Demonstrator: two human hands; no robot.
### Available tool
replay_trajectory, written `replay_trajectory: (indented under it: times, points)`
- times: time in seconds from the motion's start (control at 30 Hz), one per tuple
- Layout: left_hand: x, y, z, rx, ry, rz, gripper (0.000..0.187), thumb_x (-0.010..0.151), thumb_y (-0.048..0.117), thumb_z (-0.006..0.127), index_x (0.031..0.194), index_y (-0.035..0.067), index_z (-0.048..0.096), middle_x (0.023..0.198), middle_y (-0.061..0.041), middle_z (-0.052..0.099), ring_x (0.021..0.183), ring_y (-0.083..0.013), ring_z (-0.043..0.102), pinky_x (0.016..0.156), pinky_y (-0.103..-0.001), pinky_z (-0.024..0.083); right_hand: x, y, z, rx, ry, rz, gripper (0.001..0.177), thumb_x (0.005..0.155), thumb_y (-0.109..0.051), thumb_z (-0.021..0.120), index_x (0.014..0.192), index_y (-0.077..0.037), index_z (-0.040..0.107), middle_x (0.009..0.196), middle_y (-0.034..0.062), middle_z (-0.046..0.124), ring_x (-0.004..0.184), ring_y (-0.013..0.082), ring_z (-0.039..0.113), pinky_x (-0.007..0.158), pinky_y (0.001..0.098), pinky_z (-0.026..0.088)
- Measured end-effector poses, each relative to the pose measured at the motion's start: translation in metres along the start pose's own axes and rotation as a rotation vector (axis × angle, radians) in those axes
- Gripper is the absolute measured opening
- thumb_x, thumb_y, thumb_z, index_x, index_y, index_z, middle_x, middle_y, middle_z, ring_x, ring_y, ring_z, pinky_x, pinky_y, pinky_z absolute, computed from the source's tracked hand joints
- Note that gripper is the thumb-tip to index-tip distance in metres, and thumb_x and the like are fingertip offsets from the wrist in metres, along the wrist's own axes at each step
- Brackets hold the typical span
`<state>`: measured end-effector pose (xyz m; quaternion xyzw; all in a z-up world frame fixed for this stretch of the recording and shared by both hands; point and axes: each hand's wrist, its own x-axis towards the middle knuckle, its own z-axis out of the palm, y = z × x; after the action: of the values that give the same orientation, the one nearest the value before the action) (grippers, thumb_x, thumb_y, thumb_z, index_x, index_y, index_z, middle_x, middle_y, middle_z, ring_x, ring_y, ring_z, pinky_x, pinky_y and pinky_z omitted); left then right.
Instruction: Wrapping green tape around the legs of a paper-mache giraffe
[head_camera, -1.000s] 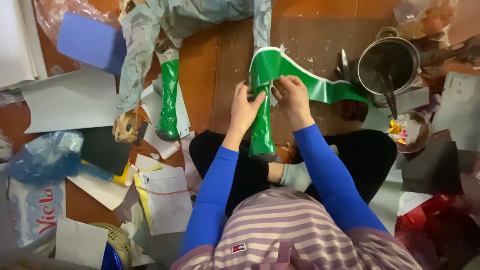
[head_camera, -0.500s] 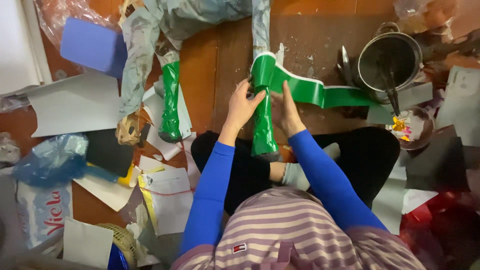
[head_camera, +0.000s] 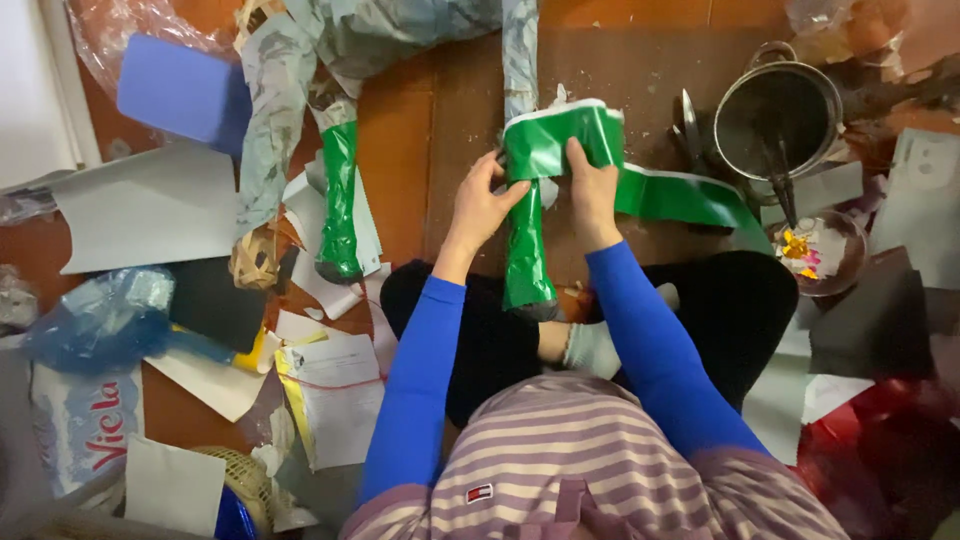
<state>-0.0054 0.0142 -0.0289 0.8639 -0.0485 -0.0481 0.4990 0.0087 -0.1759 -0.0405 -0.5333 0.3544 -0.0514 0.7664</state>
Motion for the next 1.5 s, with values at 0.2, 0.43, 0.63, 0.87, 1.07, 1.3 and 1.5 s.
replay_trajectory:
  times: [0.2,0.43,0.63,0.87,1.07,1.3,1.5]
  points:
    - [-0.001,-0.029,0.017,-0.406,0.008,-0.131,0.069,0.085,0.024,0.102,0.131,0.014,0.051,0.125,-0.006,0.062,0.120,-0.0191,0.062,0.112,-0.035,0.050,0.019,0.021,-0.008,-0.429,0.119,-0.118,0.054,0.097,-0.049,0.077,0.079,0.002,0.080,0.072,0.0134,0.069,0.075,0.0205,0.060,0.076,0.0521,0.041]
    - [0.011,0.006,0.035,-0.651,-0.046,-0.374,0.095,0.112,0.062,0.060,0.170,-0.005,0.027,0.174,-0.035,0.027,0.165,-0.0415,0.025,0.139,-0.056,0.019,0.032,0.031,-0.007,-0.505,0.135,-0.134,0.073,0.097,-0.058,0.076,0.083,0.013,0.078,0.079,0.0316,0.071,0.081,0.0281,0.064,0.080,0.0555,0.042]
    - [0.012,0.053,0.039,-0.585,0.009,-0.477,0.070,0.081,0.035,0.101,0.136,0.017,0.061,0.111,-0.007,0.070,0.097,-0.0263,0.075,0.082,-0.044,0.065,-0.015,0.001,-0.011,-0.347,-0.092,0.103,0.077,0.099,-0.054,0.081,0.136,0.011,0.065,0.136,0.0354,0.065,0.128,0.0381,0.061,0.110,0.0539,0.046]
    - [0.026,0.012,0.039,-0.296,-0.009,-0.515,0.092,0.077,0.046,0.097,0.154,0.029,0.050,0.132,-0.013,0.073,0.124,-0.0332,0.073,0.105,-0.051,0.058,-0.039,-0.055,-0.028,-0.638,-0.333,-0.216,0.033,0.113,-0.042,0.060,0.106,-0.022,0.086,0.108,0.0024,0.082,0.111,0.0137,0.073,0.105,0.0376,0.055]
    - [0.032,0.067,0.018,-0.268,-0.091,-0.509,0.100,0.078,0.045,0.093,0.163,0.027,0.043,0.139,-0.015,0.071,0.131,-0.0345,0.071,0.109,-0.049,0.055,0.056,0.023,0.040,-0.635,-0.496,0.331,0.104,0.100,-0.074,0.074,0.174,-0.017,0.030,0.166,0.0278,0.048,0.149,0.0390,0.055,0.117,0.0577,0.052]
    - [0.016,0.078,-0.002,-0.216,-0.159,-0.486,0.106,0.096,0.050,0.078,0.176,0.019,0.016,0.150,-0.039,0.058,0.141,-0.0514,0.060,0.117,-0.061,0.052,0.050,0.040,0.047,0.073,-0.370,0.543,0.039,0.084,-0.029,0.097,0.111,-0.015,0.073,0.102,0.0050,0.065,0.096,0.0250,0.072,0.085,0.0447,0.058]
    - [0.085,0.078,-0.057,-0.138,0.716,-0.043,0.091,0.104,-0.006,0.071,0.177,0.012,0.019,0.180,-0.017,0.026,0.167,-0.0378,0.031,0.140,-0.057,0.018,0.014,0.006,0.059,0.153,-0.420,0.617,0.070,0.081,-0.043,0.100,0.129,-0.012,0.060,0.108,0.0122,0.058,0.088,0.0299,0.068,0.077,0.0532,0.067]
